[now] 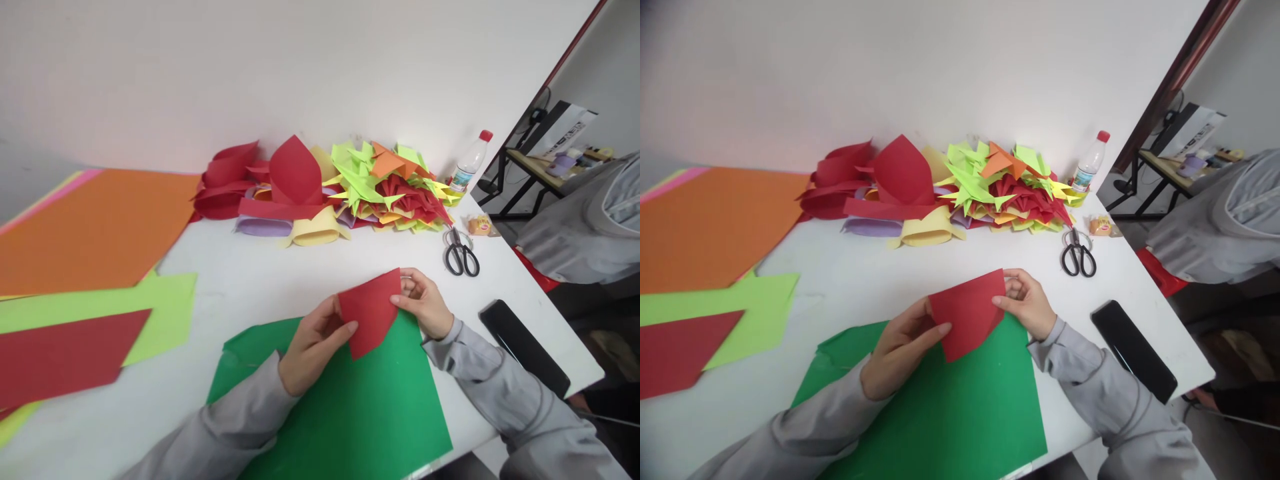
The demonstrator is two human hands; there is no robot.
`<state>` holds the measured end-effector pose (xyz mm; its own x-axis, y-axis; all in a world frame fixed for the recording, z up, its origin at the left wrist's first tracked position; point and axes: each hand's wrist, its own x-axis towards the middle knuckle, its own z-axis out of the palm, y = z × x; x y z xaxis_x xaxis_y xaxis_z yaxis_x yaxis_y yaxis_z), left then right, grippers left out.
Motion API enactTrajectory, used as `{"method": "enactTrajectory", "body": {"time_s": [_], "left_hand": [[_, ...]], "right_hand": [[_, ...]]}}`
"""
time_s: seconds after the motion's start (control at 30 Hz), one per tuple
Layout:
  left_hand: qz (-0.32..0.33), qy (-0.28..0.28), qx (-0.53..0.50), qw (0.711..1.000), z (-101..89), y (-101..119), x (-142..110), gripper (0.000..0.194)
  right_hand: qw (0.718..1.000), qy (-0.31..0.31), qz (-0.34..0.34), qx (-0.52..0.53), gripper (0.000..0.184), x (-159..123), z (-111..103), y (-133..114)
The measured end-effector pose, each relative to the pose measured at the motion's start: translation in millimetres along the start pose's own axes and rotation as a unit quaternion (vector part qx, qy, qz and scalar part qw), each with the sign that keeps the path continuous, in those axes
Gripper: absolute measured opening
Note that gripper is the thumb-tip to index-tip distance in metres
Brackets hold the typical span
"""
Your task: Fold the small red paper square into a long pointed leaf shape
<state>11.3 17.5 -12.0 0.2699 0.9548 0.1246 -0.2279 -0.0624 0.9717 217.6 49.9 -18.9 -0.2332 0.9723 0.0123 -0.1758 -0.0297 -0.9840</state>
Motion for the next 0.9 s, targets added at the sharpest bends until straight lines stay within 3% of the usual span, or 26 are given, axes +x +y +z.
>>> {"method": "enactTrajectory", "body": {"time_s": [0.13, 0.27, 0.37, 0.47, 0.57, 0.63, 0.73, 0.8, 0.9], "left_hand": [[0.005, 0.038, -0.01, 0.999, -2.2, -2.3, 0.6, 0.023], [0.013, 0.076, -0.014, 0.997, -4.6, -5.7, 2.2, 0.026], [-0.001, 0.057, -0.043, 0.997, -5.1, -2.4, 3.0, 0.029], [-0.037, 0.063, -0.09, 0.993, -8.4, 3.2, 5.3, 0.037], [-0.04, 0.061, -0.028, 0.997, -14.6, 5.9, 8.9, 0.038], [-0.026, 0.012, 0.052, 0.998, -17.6, 5.4, 10.5, 0.038], [0.042, -0.051, 0.168, 0.984, -17.6, 4.1, 10.2, 0.043], [0.124, -0.044, 0.242, 0.961, -16.0, 4.6, 9.2, 0.04], [0.25, -0.058, 0.334, 0.907, -16.4, 5.8, 9.1, 0.018]], "right_hand": [[0.998, -0.005, 0.033, 0.058, 0.039, -0.7, 1.0, -3.5], [0.993, -0.016, 0.072, 0.09, 0.05, -1.8, 3.9, -4.8], [0.997, 0.025, 0.062, 0.047, 0.047, -0.7, 0.6, -4.4], [0.999, 0.018, 0.048, -0.017, 0.04, 1.1, -5.7, -4.5], [0.994, 0.015, 0.01, -0.105, 0.042, 1.8, -10.5, -4.0], [0.979, 0.037, -0.035, -0.199, 0.039, 1.6, -12.4, -3.2], [0.925, 0.044, -0.116, -0.358, 0.03, 0.6, -13.2, -2.0], [0.888, 0.004, -0.177, -0.424, 0.028, 0.0, -12.4, -1.1], [0.848, -0.088, -0.257, -0.455, 0.029, 0.0, -10.0, 0.4]]}}
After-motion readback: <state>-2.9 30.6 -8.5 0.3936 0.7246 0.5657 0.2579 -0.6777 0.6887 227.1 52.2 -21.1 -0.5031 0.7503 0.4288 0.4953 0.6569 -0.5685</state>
